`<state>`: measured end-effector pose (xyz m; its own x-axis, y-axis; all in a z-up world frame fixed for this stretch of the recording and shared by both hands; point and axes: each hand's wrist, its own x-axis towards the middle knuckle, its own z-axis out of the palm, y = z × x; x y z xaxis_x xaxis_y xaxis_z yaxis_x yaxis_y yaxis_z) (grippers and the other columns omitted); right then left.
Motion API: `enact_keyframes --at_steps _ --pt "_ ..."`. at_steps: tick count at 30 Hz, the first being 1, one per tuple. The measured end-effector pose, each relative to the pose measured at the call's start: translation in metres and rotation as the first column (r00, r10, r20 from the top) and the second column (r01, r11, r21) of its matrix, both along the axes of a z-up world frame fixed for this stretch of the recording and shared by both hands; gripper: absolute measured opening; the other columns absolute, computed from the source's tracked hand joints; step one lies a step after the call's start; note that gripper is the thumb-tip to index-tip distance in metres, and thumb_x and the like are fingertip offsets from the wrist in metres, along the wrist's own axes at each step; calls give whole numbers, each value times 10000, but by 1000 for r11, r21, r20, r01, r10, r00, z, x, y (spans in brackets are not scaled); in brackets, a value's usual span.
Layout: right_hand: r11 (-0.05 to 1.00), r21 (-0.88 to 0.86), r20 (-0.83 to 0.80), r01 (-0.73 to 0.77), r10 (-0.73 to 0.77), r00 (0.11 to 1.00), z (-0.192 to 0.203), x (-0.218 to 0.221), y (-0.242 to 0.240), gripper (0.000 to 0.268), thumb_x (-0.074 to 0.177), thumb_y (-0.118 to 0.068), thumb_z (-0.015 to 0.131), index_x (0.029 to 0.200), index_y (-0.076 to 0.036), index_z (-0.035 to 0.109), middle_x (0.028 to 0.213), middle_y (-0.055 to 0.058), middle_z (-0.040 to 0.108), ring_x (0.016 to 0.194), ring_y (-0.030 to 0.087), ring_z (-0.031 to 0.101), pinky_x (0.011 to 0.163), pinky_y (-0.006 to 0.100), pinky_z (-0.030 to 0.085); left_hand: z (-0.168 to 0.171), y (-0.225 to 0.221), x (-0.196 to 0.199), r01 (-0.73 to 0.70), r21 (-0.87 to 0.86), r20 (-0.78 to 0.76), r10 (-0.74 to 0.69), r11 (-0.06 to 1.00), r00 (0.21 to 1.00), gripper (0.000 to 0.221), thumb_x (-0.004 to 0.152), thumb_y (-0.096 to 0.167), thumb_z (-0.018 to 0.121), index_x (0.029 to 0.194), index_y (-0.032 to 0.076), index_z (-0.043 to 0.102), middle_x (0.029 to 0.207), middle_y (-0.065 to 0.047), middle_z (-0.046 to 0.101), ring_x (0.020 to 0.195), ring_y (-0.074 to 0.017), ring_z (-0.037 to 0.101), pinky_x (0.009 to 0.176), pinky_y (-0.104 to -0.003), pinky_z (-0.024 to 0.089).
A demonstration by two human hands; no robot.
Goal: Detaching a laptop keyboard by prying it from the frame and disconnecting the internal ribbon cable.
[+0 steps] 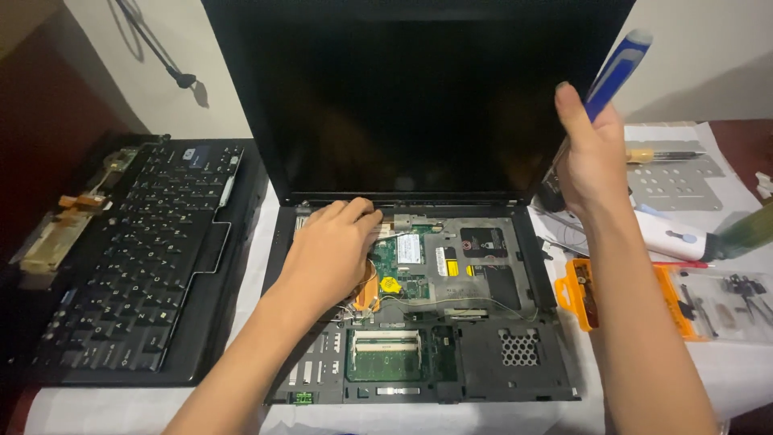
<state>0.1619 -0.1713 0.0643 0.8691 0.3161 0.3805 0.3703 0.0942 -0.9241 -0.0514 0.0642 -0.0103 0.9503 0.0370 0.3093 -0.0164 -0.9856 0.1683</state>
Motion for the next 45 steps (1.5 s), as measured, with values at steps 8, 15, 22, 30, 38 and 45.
enact_keyframes --at_steps 8,15,22,30,38,45 --pt "999 26 26 -38 38 999 -10 12 -4 760 986 -477 653 1503 -56 289 1572 165 383 1521 329 288 1251 457 211 0 -2 -1 18 -94 145 -4 995 989 276 977 157 607 1208 40 701 1173 -79 674 1075 -297 594 920 -458 486" --pt "999 4 33 -40 40 999 -5 6 -4 831 980 -505 657 1520 -42 228 1606 183 332 1537 357 246 1252 454 205 7 -8 -2 121 -144 181 -94 982 979 292 994 137 600 1249 19 681 1244 -117 670 1184 -302 582 955 -452 501" --pt "999 15 35 -47 47 998 -5 7 -3 857 969 -496 661 1515 23 253 1601 214 356 1530 360 254 1249 462 172 7 -7 -1 121 -129 115 -106 984 988 329 977 130 611 1283 24 673 1277 -114 663 1179 -298 586 954 -459 504" --pt "993 71 74 -94 89 993 -12 15 -4 840 970 -487 687 1510 13 283 1606 205 349 1533 358 243 1256 475 177 14 -4 3 75 -135 -35 -80 988 996 353 972 155 587 1315 87 637 1343 -74 632 1224 -300 561 979 -506 475" --pt "1000 -4 10 -15 15 1000 -5 7 -2 867 921 -553 665 1496 -23 292 1572 176 380 1519 339 276 1244 469 207 11 -32 31 254 -73 -33 -257 964 966 562 830 -71 558 1385 9 592 1425 -179 589 1309 -358 531 1075 -525 429" --pt "997 62 117 -55 47 992 -25 22 -13 297 1121 -315 574 1396 -208 551 1320 -52 655 1294 85 587 1201 400 390 19 -68 62 301 20 -76 -299 953 951 411 846 -43 628 1242 26 713 1278 -136 668 1165 -298 613 1024 -440 484"
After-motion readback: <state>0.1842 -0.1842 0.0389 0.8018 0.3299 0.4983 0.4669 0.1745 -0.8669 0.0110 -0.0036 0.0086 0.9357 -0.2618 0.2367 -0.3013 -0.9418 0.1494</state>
